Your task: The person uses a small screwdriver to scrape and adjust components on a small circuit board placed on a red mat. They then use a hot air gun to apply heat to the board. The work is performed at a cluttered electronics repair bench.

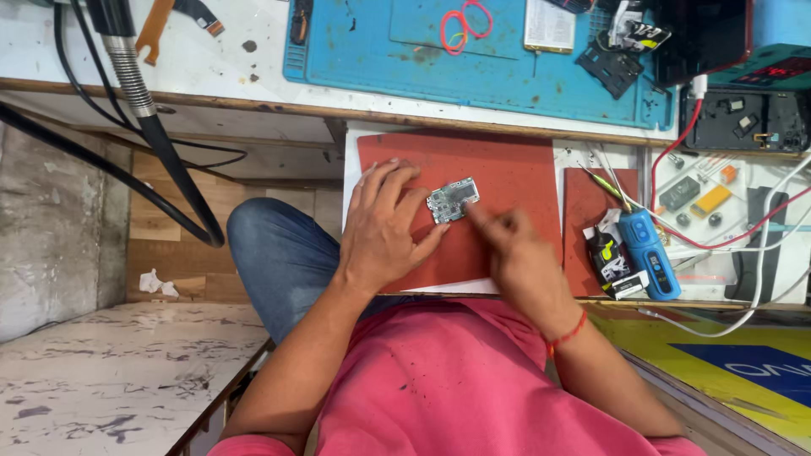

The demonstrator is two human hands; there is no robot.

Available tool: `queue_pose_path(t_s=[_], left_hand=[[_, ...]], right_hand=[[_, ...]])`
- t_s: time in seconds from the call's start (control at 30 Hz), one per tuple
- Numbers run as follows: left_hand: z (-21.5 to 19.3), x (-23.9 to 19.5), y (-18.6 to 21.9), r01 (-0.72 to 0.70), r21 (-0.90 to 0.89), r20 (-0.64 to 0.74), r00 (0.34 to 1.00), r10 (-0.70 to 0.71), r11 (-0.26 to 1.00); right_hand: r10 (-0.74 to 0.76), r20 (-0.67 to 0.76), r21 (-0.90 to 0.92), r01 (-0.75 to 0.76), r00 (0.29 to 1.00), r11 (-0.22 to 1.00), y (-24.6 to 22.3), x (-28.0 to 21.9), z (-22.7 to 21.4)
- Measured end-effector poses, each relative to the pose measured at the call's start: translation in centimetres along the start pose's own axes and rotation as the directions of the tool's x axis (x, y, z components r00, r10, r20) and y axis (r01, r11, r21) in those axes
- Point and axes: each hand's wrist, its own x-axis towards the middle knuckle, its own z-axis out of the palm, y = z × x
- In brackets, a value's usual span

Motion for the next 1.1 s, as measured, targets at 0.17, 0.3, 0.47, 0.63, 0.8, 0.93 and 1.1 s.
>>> queue_pose_path(t_s=[0.17, 0.3, 0.47, 0.63, 0.8, 0.93, 1.1], left_hand=[[-0.2, 0.1, 0.1, 0.0, 0.017, 0.013, 1.0, -0.001, 1.0], [0.1, 0.2, 0.2, 0.01, 0.019, -0.001, 1.0, -0.01, 1.0], [-0.1, -0.2, 0.1, 0.011, 0.019, 0.021, 1.0, -0.012, 1.0], [-0.1, -0.1, 0.2, 0.005, 0.007, 0.01, 1.0, -0.005, 1.0], [0.2, -0.1, 0.0, 0.016, -0.002, 0.009, 1.0, -0.016, 1.0], [-0.1, -0.3, -0.2, -0.01, 0.011, 0.009, 1.0, 0.01, 1.0], [0.0, -0.2, -0.2, -0.002, -0.02, 0.01, 1.0, 0.002, 1.0]], right_hand=[[-0.025, 0.114, -0.02, 0.028, 0.993, 0.999, 0.0, 0.6, -0.2], [0.085, 0.028, -0.078, -0.083, 0.996, 0.994, 0.1, 0.9, -0.6], [0.018, 0.072, -0.037, -0.015, 0.997, 0.999, 0.2, 0.4, -0.1], [0.029, 0.099, -0.083, -0.021, 0.995, 0.996, 0.2, 0.2, 0.0], [0.067, 0.002, -0.103, -0.066, 0.998, 0.993, -0.4, 0.5, -0.4], [-0.012, 0.14, -0.048, 0.019, 0.99, 0.999, -0.9, 0.6, 0.1], [0.064, 0.111, -0.124, -0.05, 0.992, 0.991, -0.6, 0.8, -0.2]])
